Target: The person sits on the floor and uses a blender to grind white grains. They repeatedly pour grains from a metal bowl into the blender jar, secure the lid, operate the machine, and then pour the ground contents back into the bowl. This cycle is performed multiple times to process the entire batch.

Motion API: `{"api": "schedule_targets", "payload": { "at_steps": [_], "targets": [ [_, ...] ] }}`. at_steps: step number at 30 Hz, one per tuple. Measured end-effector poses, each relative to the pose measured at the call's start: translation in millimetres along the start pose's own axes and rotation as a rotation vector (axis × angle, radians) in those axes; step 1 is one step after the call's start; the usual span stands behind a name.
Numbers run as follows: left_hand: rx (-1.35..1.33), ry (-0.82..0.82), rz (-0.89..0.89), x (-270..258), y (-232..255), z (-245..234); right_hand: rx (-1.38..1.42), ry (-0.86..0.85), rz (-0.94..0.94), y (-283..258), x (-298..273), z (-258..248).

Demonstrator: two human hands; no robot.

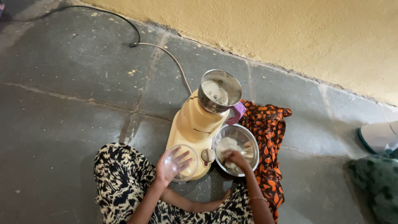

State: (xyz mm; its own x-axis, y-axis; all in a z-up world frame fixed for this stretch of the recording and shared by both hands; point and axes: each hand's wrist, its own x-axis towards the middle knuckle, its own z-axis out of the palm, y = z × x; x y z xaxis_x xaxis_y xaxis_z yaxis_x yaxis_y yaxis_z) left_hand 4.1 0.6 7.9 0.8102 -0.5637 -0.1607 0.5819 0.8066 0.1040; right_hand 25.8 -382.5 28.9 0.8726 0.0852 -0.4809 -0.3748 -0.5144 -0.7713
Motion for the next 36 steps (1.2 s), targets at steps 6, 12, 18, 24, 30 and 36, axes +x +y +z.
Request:
{"api": "schedule_targets", "payload": {
  "at_steps": [6, 12, 18, 24, 30, 36],
  "targets": [
    [-0.009, -0.036, -0.006, -2, 2, -1, -0.005, 0.158, -0.065, -6, 14, 17],
    [0.016, -0.121, 0.028, -1, 0, -9, -0.712, 0.812, -0.211, -18, 27, 27],
    [0.085, -0.034, 0.047, 3, -2, -9, -1.054, 0.762, -0.554, -33, 22, 40],
    [0.045, -0.078, 0.018, 0, 0, -11, -1.139, 0.505, -0.227, -48, 19, 41],
    [0.066, -0.075, 0.014, 2, -1, -17, -0.762, 0.78, -0.12, -25, 34, 42],
    [0.054, -0.024, 0.02, 3, -2, -14, -0.778, 0.477, 0.121, -39, 25, -7]
  ]
}}
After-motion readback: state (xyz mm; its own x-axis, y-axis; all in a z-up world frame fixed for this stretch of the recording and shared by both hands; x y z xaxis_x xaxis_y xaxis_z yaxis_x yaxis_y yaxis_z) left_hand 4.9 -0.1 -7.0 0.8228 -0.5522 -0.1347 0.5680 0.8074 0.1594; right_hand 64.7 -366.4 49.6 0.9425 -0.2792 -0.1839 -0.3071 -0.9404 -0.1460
